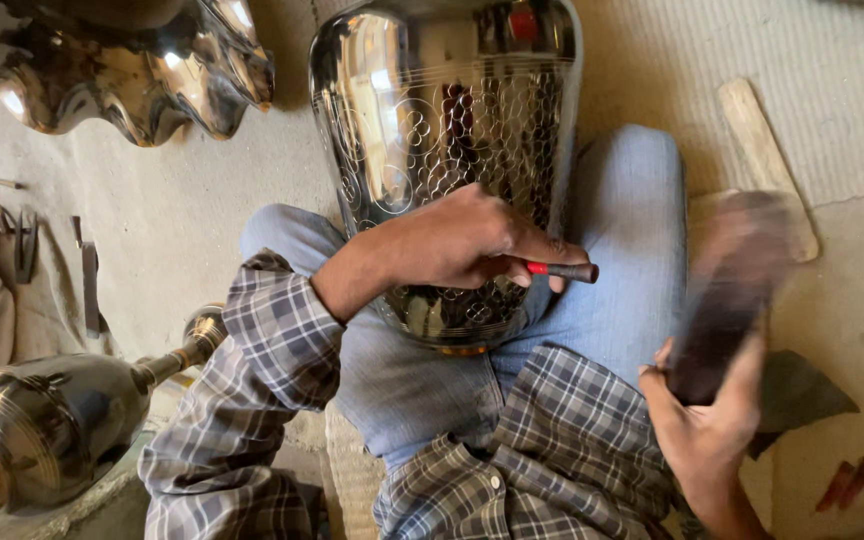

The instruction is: The person sits cross-legged and uses a chisel and hammer to engrave a floral pattern onto a large polished metal vessel. They repeatedly position the chisel and strike it to create indentations in the metal surface.

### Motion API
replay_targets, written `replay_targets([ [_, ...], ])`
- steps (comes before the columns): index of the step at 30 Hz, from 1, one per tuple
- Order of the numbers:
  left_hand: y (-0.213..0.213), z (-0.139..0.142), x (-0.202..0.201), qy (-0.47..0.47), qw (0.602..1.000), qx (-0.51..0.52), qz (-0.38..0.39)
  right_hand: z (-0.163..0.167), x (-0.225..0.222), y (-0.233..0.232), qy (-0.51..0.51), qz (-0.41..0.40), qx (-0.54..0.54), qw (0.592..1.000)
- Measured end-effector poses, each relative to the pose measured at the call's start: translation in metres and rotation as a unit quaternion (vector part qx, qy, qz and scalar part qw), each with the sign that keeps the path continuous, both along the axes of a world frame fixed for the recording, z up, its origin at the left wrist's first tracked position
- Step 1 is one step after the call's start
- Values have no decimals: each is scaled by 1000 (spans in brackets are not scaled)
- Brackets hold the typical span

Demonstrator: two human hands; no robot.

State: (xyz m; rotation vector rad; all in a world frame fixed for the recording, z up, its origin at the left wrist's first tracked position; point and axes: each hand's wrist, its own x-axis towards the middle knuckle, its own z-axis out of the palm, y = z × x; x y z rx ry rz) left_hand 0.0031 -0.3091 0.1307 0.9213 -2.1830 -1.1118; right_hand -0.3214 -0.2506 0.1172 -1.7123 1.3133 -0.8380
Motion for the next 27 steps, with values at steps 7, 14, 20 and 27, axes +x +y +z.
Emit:
replay_targets([
  [7, -13, -5, -5, -35, 996, 6, 80, -9, -6, 0, 164, 19, -101, 981],
  [14, -11, -2, -7, -19, 999, 17, 36, -2, -7, -11, -155, -78, 76, 982],
  [20, -6, 1, -8, -67, 994, -32, 76, -4, -14, -27, -20, 20, 26, 999],
  [27, 18, 1, -10, -81, 980, -43, 179, -5, -15, -41, 45, 82, -37, 995],
])
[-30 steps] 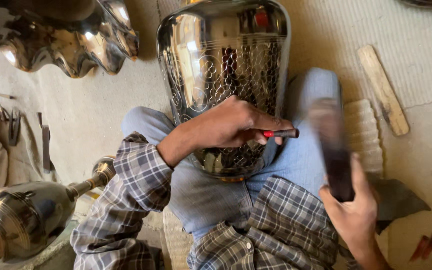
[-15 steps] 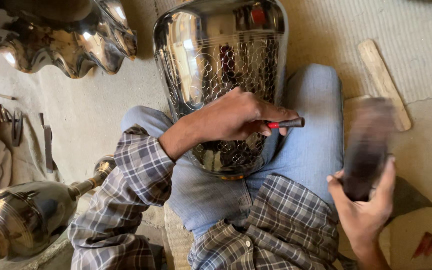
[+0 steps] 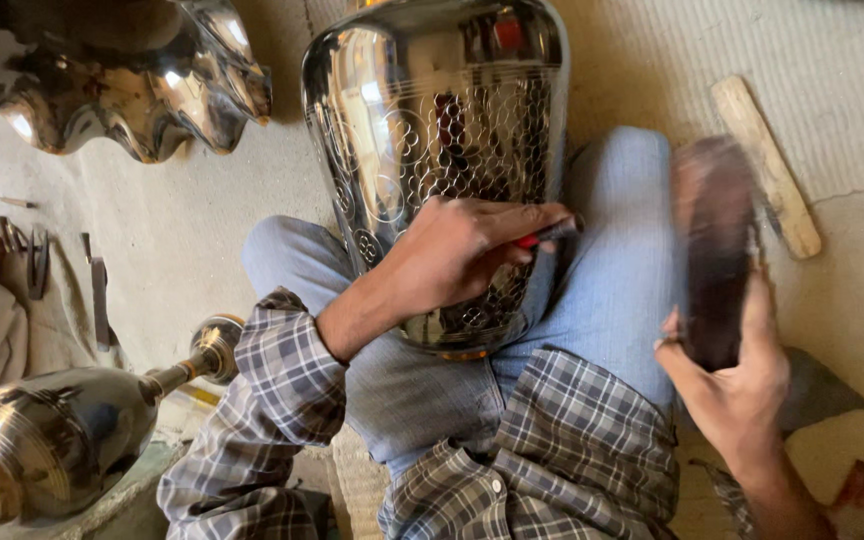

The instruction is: The person sits cross-legged and uses a chisel and hammer to engrave a floral pattern onto a large polished metal vessel. They repeatedly position the chisel and strike it to create indentations in the metal surface.

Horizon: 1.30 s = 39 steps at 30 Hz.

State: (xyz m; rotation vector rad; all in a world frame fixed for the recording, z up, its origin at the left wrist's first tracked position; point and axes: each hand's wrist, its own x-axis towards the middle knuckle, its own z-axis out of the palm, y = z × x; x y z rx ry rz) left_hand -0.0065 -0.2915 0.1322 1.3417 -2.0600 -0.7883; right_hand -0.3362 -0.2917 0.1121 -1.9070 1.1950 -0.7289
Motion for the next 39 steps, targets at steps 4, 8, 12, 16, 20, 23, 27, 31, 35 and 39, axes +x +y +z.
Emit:
replay_targets([
  [4, 18, -5, -7, 61, 991, -68, 100, 10, 6, -11, 104, 49, -65, 991],
  [8, 38, -19, -23, 131, 953, -78, 263, 17, 8, -29, 131, 77, -143, 978],
  [12, 43, -34, -26, 132, 942, -127, 280, 32, 8, -55, 184, 102, -203, 956],
  [16, 47, -36, -30, 147, 931, -134, 306, 67, 18, -68, -4, 110, -137, 984],
  [20, 46, -32, -32, 131, 935, -130, 304, 95, 22, -86, 242, 242, -182, 922],
  [23, 37, -28, -26, 77, 949, -108, 288, 87, 24, -90, 177, 234, -94, 951],
  [27, 28, -17, -20, 52, 973, -65, 216, 74, 12, -80, 359, 231, -167, 889],
  [31, 11, -10, -12, 34, 992, -49, 114, 55, 6, -58, 277, 141, -50, 949],
  [35, -2, -7, -7, 39, 999, -9, 33, 27, -1, -28, 86, 48, -41, 994],
  [39, -14, -7, -4, 8, 997, 70, -43, -1, -8, 1, 52, 1, 32, 998],
])
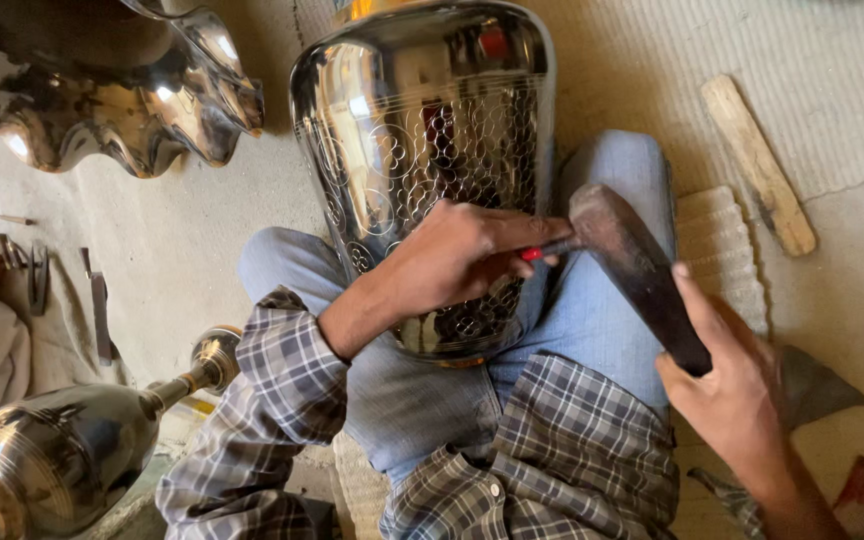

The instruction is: The person sits cross-legged and uses a chisel and hammer to engrave a floral pattern onto a large polished metal vessel. They repeatedly position the chisel and strike it to create indentations in the metal surface.

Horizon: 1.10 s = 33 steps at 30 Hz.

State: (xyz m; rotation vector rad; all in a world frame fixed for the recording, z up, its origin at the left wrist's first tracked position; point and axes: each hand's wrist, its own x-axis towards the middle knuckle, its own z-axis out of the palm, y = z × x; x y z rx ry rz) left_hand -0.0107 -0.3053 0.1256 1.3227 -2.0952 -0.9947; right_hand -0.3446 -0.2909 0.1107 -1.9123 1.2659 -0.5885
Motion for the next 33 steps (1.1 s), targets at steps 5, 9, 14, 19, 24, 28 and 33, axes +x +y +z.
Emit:
replay_targets([
  [5, -12, 0, -2, 39, 998, -12, -46, -17, -4, 34, 13, -37, 42, 998],
  [9, -20, -2, -3, 52, 996, -33, -71, -23, -6, 46, -17, -54, 39, 998],
  [14, -27, -1, -3, 53, 991, -9, -124, -23, -5, 50, -198, -138, 101, 965],
  [19, -31, 4, -4, -4, 984, 76, -159, -17, -5, 48, 8, -44, -6, 999],
  [24, -27, 8, -1, 63, 989, 27, -134, -12, -3, 45, -94, -96, 56, 989],
  [28, -25, 6, 1, 27, 993, 16, -117, -13, -3, 43, -72, -56, 39, 995],
  [33, -28, 2, 2, 83, 989, -8, -122, -19, -5, 43, 30, -7, -14, 999],
])
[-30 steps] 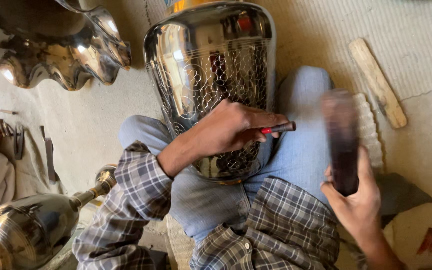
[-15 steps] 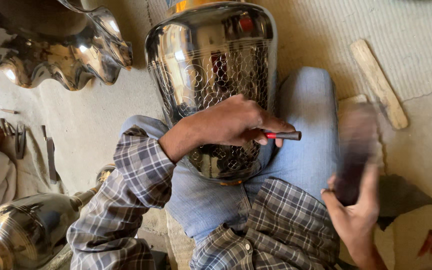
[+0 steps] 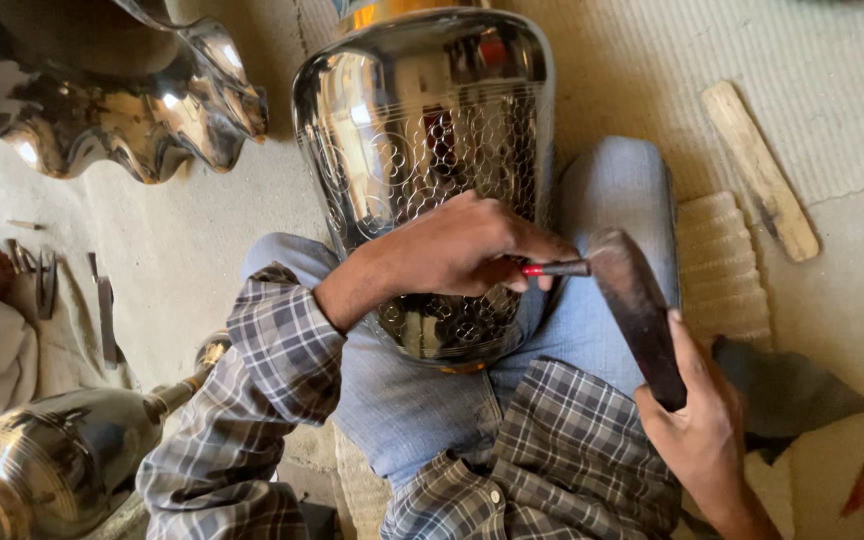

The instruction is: The person sits cross-legged and uses a chisel and hammer to engrave a floral pattern onto a large polished metal vessel. They repeatedly position the chisel and strike it to create indentations in the metal surface.

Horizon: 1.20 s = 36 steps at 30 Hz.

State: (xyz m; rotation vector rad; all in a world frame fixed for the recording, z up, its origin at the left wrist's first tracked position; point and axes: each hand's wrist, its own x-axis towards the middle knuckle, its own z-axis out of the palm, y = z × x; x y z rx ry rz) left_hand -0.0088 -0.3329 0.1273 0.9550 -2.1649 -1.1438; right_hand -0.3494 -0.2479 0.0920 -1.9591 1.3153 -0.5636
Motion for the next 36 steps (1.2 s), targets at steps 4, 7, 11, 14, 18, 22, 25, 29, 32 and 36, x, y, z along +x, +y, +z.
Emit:
replay_targets([
  [4, -5, -2, -2, -38, 996, -48, 57, -4, -3, -1, -27, -61, 85, 994],
  [7, -11, -1, -9, -64, 998, 5, 14, -4, -3, -1, -25, -60, 70, 995],
  [11, -17, 3, -12, -60, 997, 43, -18, 1, 0, -3, -218, -134, 126, 958],
  [14, -19, 5, -12, -96, 994, 12, -42, 5, 3, -8, -345, -151, 147, 914],
  [18, -16, 2, -10, -59, 998, 8, -32, 6, 3, -18, -23, -27, 36, 999],
  [22, -4, 0, -8, -82, 995, -28, 46, 2, 1, -23, -45, -39, 48, 997],
  [25, 7, 2, -6, -142, 986, 41, 84, 0, 1, -27, -59, -25, 64, 996],
  [29, 23, 9, -3, -62, 982, -52, 172, 2, 3, -39, -175, -60, 73, 980],
  [32, 30, 14, -3, -47, 975, -66, 206, 8, 4, -52, -223, -37, 11, 974],
  [36, 30, 16, -4, -53, 975, -68, 203, 20, 10, -63, -73, 14, -28, 997],
])
